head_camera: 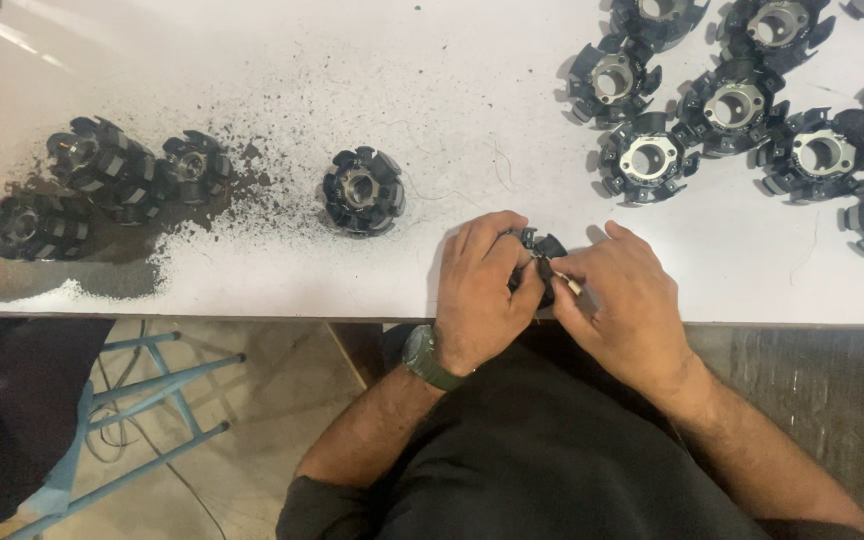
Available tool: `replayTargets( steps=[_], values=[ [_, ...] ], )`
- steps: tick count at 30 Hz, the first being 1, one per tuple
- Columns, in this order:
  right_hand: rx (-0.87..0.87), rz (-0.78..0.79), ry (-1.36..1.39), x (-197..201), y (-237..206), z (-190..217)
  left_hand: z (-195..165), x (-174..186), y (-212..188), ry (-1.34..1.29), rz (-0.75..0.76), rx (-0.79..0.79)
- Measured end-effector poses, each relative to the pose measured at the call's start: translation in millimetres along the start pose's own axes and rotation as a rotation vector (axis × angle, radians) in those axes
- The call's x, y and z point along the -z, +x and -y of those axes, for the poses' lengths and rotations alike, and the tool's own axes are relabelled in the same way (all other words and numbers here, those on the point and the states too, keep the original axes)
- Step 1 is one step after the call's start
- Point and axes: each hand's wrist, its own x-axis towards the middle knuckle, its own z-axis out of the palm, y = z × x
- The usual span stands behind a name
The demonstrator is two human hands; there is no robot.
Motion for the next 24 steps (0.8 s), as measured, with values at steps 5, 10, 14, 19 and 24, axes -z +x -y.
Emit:
replayTargets(
  steps=[5, 10, 14, 19, 24],
  values=[
    [0.012, -0.017, 0.006, 1, -3, 1, 0, -5, -2, 0.008, -0.036, -0.002],
    [0.065, -0.057, -0.044, -1, -3, 4, 3, -8, -5, 0.008, -0.052, -0.011],
    [0.065, -0.02, -0.096, -2, -1, 6, 4, -8, -6, 0.01, -0.07, -0.018],
    [0.043, 0.028, -0.082, 2, 1, 2, 1, 5, -3, -0.09, -0.049, 0.06],
    [0.022, -0.096, 0.021, 3, -1, -4, 3, 20, 5, 0.06, -0.018, -0.075]
  ],
)
